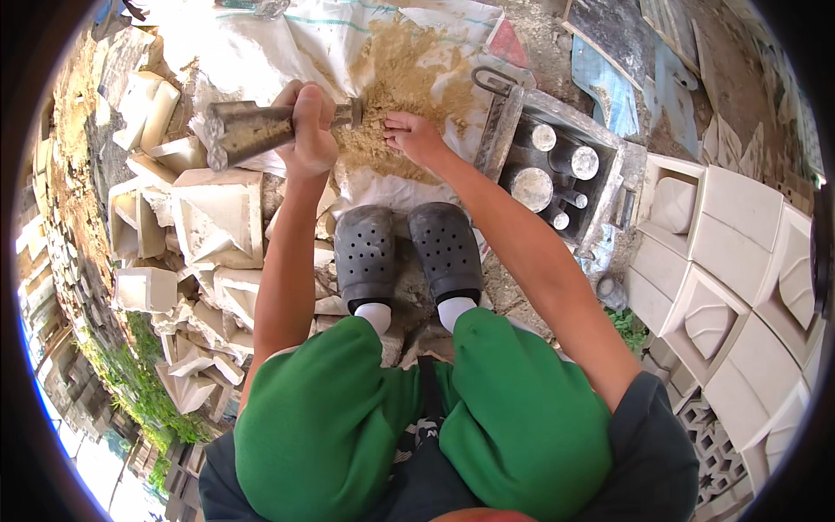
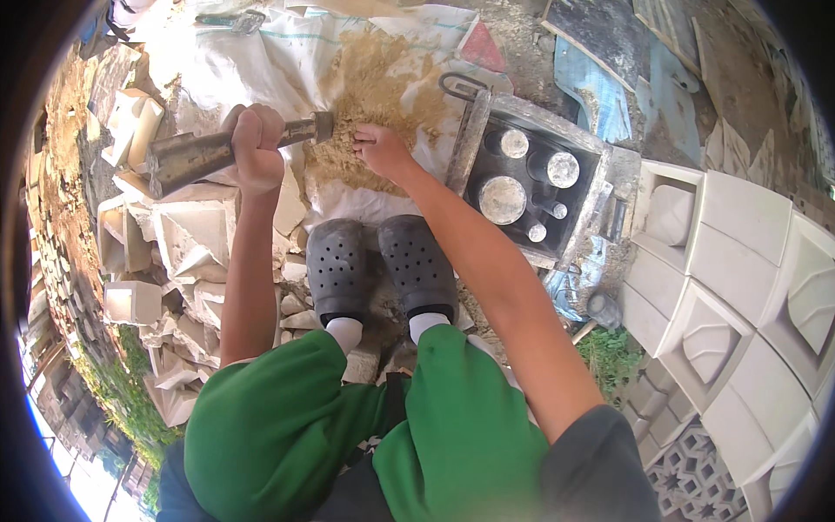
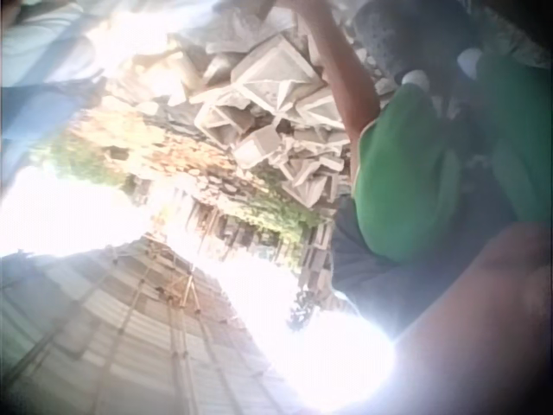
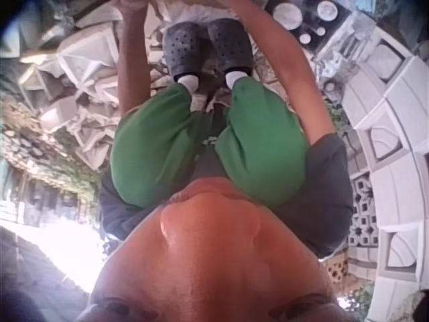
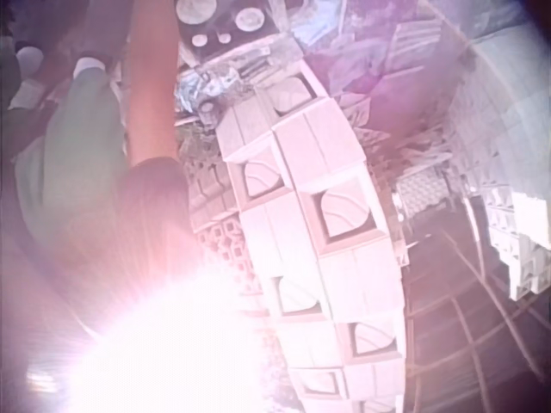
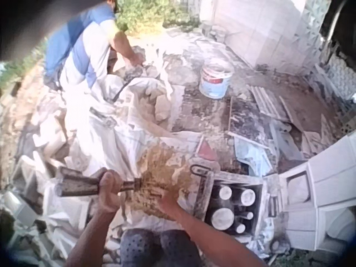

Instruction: The person uses a heavy metal tool to crush beige stone-like material on a white sack on the ground.

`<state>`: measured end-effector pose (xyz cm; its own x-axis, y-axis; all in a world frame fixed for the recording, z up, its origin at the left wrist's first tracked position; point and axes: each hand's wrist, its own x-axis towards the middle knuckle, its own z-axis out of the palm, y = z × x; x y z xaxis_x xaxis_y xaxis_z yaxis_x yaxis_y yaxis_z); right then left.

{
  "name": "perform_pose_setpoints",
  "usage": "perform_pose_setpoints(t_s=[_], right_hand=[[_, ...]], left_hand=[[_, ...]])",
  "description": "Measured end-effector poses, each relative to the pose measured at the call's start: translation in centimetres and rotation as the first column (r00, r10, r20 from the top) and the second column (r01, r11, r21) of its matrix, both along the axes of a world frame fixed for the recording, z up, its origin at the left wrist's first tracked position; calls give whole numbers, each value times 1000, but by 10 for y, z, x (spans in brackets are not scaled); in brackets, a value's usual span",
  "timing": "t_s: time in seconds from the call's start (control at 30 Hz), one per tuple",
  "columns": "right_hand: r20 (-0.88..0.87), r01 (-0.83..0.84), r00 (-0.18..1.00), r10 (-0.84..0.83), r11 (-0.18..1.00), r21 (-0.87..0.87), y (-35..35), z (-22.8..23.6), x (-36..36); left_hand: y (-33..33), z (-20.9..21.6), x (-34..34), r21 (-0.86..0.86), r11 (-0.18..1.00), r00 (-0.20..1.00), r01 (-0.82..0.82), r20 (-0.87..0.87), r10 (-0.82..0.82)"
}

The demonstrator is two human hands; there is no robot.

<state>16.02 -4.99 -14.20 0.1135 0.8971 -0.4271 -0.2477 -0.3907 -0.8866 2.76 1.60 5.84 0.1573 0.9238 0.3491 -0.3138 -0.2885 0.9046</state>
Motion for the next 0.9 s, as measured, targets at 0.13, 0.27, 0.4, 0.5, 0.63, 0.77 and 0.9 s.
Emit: perform_pose_setpoints(t_s=[0.13, 0.27, 0.4, 0.5, 0.63, 0.77, 0.9], right_hand=[[236, 92, 969, -69, 992, -85, -3, 0, 13], [357, -10, 933, 51, 993, -117, -13, 6, 13], [119, 68, 992, -51, 987, -145, -14, 3, 9], [81, 84, 994, -73, 985, -151, -11, 2, 6], [45, 138, 990, -132, 973, -186, -13, 1, 6], [80, 138, 989, -125, 973, -184, -11, 17, 8], [166, 230, 965, -203, 959, -165, -5, 17, 4]], left_hand=[[4, 12, -4, -91, 996, 999, -9, -33, 6], [-19, 75, -10, -17, 1000, 998, 7, 66, -6], [-31, 66, -4, 32, 997, 996, 71, 59, -73], [-24, 12, 0, -29, 997, 995, 68, -78, -70], [-11, 11, -1, -115, 993, 999, 9, 53, -3], [-24, 71, -12, 18, 1000, 993, 3, 117, -5], [-24, 45, -8, 47, 997, 990, 57, 127, -62]])
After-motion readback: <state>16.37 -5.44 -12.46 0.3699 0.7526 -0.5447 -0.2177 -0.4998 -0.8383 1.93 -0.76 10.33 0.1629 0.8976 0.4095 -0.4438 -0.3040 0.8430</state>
